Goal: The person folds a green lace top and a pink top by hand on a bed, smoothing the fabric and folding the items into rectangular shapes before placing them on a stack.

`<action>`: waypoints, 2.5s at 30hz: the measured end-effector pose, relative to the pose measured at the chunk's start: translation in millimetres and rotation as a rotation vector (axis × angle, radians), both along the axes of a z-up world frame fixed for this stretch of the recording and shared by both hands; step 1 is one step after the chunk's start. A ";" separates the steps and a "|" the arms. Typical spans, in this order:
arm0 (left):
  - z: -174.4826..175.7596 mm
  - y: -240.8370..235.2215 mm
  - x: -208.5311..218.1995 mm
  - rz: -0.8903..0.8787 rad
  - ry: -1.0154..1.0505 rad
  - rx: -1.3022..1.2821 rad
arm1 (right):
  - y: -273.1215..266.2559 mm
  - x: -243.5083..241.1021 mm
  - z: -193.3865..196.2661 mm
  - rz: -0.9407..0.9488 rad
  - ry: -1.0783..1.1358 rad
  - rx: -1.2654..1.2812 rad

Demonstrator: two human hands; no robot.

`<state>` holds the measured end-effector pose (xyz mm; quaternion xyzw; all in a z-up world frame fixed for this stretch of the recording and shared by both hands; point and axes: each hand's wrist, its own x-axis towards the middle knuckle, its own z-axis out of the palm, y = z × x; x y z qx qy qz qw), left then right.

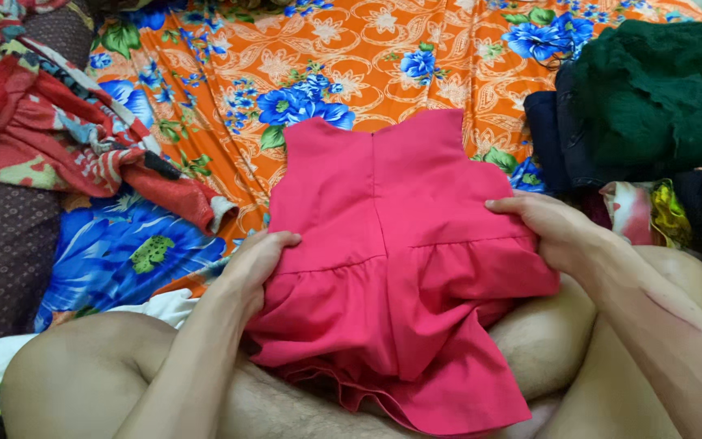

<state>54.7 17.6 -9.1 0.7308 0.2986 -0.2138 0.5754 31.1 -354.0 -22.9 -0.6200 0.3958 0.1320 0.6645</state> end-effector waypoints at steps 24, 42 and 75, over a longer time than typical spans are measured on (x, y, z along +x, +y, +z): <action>83.4 34.1 -32.4 -0.448 0.001 -0.179 | 4.0 -44.0 96.9 0.493 -0.092 -0.246; 69.9 39.2 -17.1 -0.539 -0.995 0.678 | 9.7 -33.9 108.3 0.413 -0.617 -0.985; 86.9 86.9 -7.1 0.020 -0.450 -0.594 | -2.9 -29.1 132.3 0.230 -0.646 -0.139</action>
